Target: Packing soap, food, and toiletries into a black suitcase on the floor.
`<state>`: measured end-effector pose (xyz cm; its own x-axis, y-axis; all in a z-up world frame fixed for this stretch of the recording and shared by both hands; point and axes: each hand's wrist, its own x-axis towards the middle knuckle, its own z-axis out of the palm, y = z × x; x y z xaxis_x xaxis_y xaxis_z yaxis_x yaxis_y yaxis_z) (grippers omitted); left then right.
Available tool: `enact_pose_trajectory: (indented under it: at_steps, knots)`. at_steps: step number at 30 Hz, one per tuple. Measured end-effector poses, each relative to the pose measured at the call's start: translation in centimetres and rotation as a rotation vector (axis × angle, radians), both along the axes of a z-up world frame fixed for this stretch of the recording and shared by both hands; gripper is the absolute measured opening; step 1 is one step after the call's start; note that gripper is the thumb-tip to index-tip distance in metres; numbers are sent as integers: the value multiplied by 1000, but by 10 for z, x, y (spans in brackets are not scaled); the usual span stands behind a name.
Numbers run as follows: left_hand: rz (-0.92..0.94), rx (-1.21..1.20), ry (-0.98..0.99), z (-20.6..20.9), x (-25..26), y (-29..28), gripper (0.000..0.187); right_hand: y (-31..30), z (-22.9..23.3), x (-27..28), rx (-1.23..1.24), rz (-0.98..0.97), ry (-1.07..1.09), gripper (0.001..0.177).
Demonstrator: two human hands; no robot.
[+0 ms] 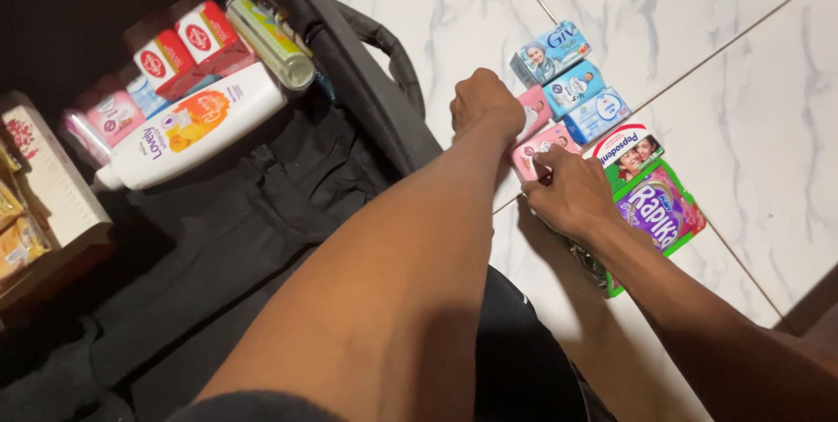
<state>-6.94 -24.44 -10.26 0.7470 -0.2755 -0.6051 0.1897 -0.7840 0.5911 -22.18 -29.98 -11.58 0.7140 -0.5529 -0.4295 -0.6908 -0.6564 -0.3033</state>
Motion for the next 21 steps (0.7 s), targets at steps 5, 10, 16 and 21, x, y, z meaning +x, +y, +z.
enact_pose_trajectory:
  at_steps: [5, 10, 16, 21]
  knots:
    - [-22, -13, 13, -5, -3, -2, 23, -4, -8, -5, -42, 31, -23, 43]
    - [-104, -9, -5, -22, -5, -4, 27, -2, -6, -4, -82, 84, -2, 45]
    - [-303, 47, -41, -19, -11, -3, 32, -3, -7, -6, -118, 185, 29, 47]
    - [-426, 75, -17, -16, -13, -2, 44, -4, -4, -7, -138, 220, 36, 44]
